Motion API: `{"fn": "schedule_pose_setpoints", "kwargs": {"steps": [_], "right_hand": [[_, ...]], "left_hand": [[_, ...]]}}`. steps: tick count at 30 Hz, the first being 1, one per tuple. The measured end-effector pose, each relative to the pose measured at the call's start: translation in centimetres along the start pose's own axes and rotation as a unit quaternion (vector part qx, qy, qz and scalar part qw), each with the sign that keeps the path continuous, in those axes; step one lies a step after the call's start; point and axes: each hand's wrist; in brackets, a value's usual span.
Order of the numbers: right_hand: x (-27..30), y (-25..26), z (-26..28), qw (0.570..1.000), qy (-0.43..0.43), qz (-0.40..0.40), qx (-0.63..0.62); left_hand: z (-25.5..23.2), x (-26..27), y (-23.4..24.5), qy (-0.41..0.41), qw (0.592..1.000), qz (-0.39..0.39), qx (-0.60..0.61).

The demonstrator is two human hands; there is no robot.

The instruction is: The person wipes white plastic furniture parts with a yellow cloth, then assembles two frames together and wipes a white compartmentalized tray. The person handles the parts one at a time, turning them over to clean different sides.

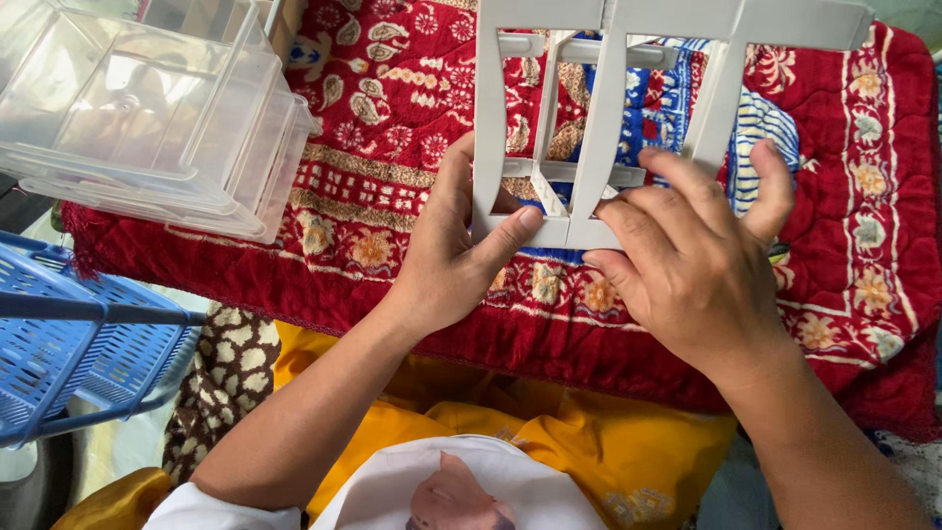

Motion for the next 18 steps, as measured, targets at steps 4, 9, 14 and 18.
{"fn": "schedule_pose_setpoints", "kwargs": {"steps": [4,9,14,18], "right_hand": [[0.1,-0.5,-0.2,1.000,0.021,0.001,0.018],[0.6,-1.2,-0.5,1.000,0.024,-0.004,0.003],[0.5,-1.3,-0.7,1.000,0.030,-0.006,-0.005],[0.3,-1.1,-0.6,0.999,0.029,-0.006,-0.013]], "left_hand": [[0.0,-0.2,0.3,0.061,0.998,0.014,-0.027],[0.7,-0.4,0.6,0.060,0.998,0.013,-0.004],[1.2,-0.2,0.5,0.045,0.999,0.007,0.016],[1.1,-0.2,0.3,0.059,0.998,0.007,0.018]]}}
Point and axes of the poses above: each hand's wrist, its own x-axis away from the middle knuckle, its own y-axis out of the back of the hand, z = x × y, and after that the axes turned 1 degree about z, right-handed
